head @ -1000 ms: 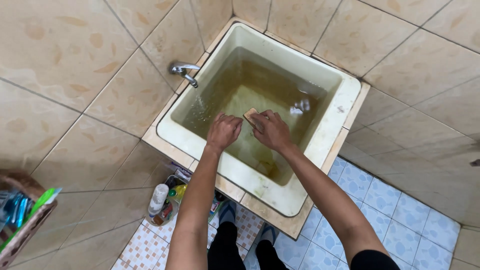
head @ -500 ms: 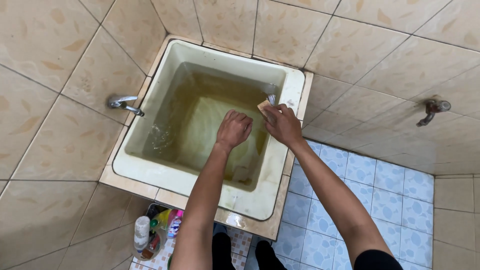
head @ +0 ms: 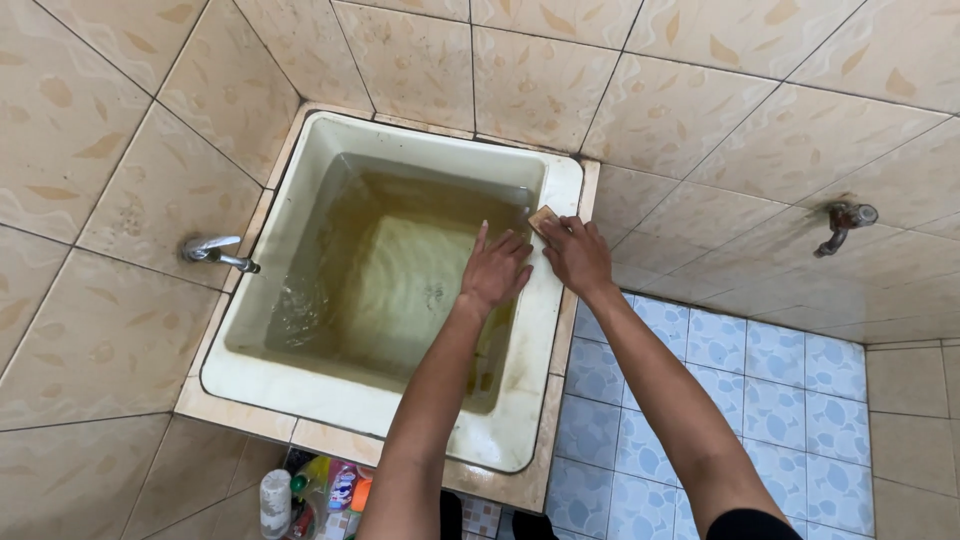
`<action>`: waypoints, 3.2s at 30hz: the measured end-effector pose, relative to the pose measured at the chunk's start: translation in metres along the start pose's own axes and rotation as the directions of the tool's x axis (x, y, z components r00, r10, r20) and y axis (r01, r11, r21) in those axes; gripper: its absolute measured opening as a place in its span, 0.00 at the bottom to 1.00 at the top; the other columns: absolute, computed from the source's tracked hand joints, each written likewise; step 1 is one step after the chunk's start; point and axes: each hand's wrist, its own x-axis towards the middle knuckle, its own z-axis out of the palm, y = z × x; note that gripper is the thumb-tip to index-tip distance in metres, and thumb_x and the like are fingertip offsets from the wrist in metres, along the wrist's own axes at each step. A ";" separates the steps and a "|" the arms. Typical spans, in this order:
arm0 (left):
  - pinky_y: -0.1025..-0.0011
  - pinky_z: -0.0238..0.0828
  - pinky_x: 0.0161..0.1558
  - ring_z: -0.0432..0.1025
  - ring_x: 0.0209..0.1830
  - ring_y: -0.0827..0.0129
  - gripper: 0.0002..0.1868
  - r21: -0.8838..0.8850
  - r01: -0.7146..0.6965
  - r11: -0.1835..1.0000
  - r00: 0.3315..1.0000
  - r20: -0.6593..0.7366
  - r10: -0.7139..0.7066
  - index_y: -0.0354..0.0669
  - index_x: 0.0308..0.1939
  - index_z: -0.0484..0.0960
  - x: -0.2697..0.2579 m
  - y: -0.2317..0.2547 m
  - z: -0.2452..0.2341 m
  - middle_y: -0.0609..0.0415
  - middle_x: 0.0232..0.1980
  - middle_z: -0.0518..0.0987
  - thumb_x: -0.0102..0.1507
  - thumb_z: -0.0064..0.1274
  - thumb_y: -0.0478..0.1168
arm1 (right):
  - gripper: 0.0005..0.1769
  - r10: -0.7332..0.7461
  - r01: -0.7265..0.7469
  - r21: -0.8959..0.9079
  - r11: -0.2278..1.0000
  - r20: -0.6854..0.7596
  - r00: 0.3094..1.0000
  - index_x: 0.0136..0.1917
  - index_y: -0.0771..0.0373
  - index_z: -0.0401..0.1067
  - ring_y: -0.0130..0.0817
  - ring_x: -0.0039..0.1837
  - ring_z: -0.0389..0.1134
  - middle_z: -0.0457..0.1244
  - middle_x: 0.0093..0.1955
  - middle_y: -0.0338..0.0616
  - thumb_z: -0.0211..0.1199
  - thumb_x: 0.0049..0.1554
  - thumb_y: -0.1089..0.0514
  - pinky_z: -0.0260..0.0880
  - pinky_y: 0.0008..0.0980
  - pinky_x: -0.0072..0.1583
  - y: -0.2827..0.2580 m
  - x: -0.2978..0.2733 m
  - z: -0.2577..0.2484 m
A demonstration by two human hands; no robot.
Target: Scrubbing the rim and edges of a tiled water tank using a small cleaning block to remove grime.
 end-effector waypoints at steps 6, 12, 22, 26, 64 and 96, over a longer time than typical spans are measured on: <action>0.45 0.24 0.70 0.55 0.69 0.64 0.21 -0.001 0.028 1.000 0.997 0.071 -0.028 0.56 0.58 0.72 0.011 -0.004 0.017 0.59 0.62 0.69 0.63 0.37 0.53 | 0.22 -0.022 0.021 0.045 0.999 0.041 0.999 0.63 0.46 0.68 0.50 0.60 0.60 0.57 0.62 0.47 0.58 0.54 0.54 0.66 0.43 0.56 0.014 0.020 0.004; 0.48 0.25 0.71 0.53 0.71 0.64 0.21 -0.068 0.014 0.998 0.995 0.103 -0.007 0.57 0.55 0.75 0.021 -0.015 0.023 0.61 0.61 0.71 0.61 0.38 0.55 | 0.21 -0.025 0.020 0.047 0.999 0.107 0.994 0.62 0.44 0.68 0.50 0.61 0.60 0.57 0.63 0.46 0.57 0.54 0.55 0.66 0.42 0.56 0.014 0.020 -0.016; 0.45 0.25 0.71 0.52 0.70 0.66 0.25 -0.082 0.028 0.996 0.966 0.258 -0.006 0.62 0.59 0.71 0.040 -0.006 -0.024 0.67 0.65 0.66 0.58 0.48 0.55 | 0.22 -0.043 0.022 0.152 0.988 0.133 0.990 0.62 0.48 0.69 0.56 0.61 0.59 0.57 0.62 0.50 0.58 0.53 0.55 0.66 0.47 0.57 0.024 0.037 -0.013; 0.46 0.24 0.70 0.49 0.71 0.66 0.31 0.049 0.007 0.999 0.945 0.326 -0.023 0.62 0.62 0.66 0.052 -0.003 -0.037 0.66 0.68 0.62 0.56 0.51 0.58 | 0.23 -0.026 0.019 0.109 0.994 0.057 0.998 0.64 0.46 0.66 0.54 0.60 0.59 0.56 0.63 0.49 0.56 0.55 0.56 0.65 0.46 0.57 0.034 0.057 -0.008; 0.43 0.31 0.70 0.63 0.64 0.62 0.19 -0.096 0.136 0.986 0.964 0.242 -0.109 0.51 0.47 0.80 0.098 -0.013 -0.006 0.61 0.59 0.74 0.57 0.47 0.53 | 0.21 -0.075 0.069 0.094 0.993 0.057 0.996 0.59 0.36 0.70 0.54 0.63 0.58 0.57 0.64 0.44 0.58 0.54 0.55 0.61 0.43 0.61 0.063 0.110 -0.006; 0.41 0.30 0.68 0.61 0.64 0.65 0.20 0.071 0.179 0.981 0.957 0.220 -0.191 0.60 0.53 0.74 0.093 0.002 0.007 0.67 0.61 0.71 0.57 0.53 0.51 | 0.21 0.022 -0.038 0.093 0.995 0.169 0.985 0.60 0.39 0.69 0.52 0.62 0.59 0.56 0.62 0.41 0.60 0.52 0.50 0.67 0.46 0.59 0.035 0.099 -0.013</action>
